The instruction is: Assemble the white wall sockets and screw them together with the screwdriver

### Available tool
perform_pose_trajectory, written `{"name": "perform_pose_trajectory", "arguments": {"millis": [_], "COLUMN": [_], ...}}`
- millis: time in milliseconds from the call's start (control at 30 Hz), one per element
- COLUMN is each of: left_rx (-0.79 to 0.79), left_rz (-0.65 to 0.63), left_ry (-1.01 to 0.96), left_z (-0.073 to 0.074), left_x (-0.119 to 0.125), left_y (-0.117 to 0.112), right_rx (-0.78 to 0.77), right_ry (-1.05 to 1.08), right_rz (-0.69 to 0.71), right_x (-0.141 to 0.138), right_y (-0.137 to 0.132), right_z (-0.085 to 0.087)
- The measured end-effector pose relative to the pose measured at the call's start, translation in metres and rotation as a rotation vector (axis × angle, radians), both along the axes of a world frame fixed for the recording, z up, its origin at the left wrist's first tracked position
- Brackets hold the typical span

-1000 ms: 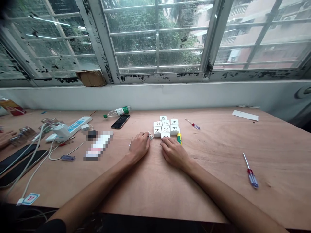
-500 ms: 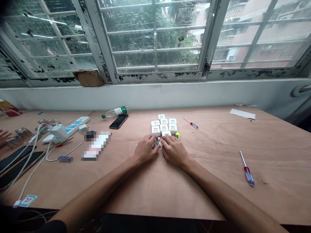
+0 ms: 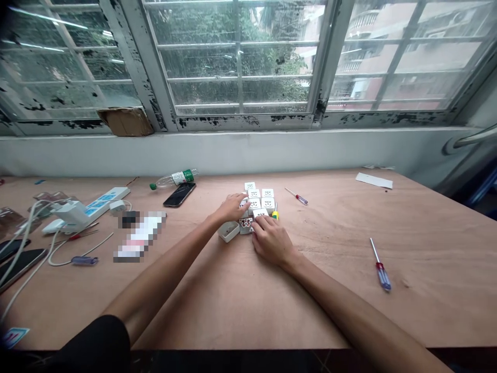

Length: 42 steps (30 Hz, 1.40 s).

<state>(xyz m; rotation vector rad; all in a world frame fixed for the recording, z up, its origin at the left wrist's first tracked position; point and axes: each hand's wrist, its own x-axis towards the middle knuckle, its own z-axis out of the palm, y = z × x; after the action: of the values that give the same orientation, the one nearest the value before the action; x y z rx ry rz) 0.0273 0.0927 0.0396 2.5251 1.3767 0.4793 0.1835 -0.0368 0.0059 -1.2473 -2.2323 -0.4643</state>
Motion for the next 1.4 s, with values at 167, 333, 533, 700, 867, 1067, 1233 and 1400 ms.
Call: {"name": "perform_pose_trajectory", "arguments": {"millis": [167, 333, 533, 700, 867, 1067, 1233, 1400], "left_rx": [-0.006, 0.027, 0.057, 0.053, 0.067, 0.095, 0.047, 0.032], "left_rz": [0.046, 0.152, 0.122, -0.095, -0.093, 0.019, 0.100, 0.121], "left_ry": [0.079, 0.050, 0.099, 0.174, 0.181, 0.206, 0.184, 0.140], "left_z": [-0.008, -0.011, 0.001, 0.007, -0.001, -0.004, -0.009, -0.015], "left_x": [-0.007, -0.023, 0.001, 0.046, 0.038, -0.006, -0.015, -0.014], "left_y": [0.011, 0.005, 0.002, 0.009, 0.013, 0.009, 0.007, 0.005], "right_rx": [-0.010, -0.011, -0.019, -0.022, -0.050, -0.094, -0.250, -0.449], "right_ry": [0.005, 0.024, 0.033, 0.062, 0.082, 0.193, 0.235, 0.166], "right_rz": [0.009, 0.013, 0.033, 0.074, 0.108, 0.056, -0.210, -0.350], "right_x": [0.001, 0.000, -0.001, 0.000, 0.003, 0.005, 0.015, 0.006], "right_y": [-0.001, -0.001, -0.001, 0.000, 0.000, 0.006, 0.053, 0.097], "right_z": [0.000, 0.001, 0.001, -0.002, -0.001, 0.009, 0.023, 0.023]}}
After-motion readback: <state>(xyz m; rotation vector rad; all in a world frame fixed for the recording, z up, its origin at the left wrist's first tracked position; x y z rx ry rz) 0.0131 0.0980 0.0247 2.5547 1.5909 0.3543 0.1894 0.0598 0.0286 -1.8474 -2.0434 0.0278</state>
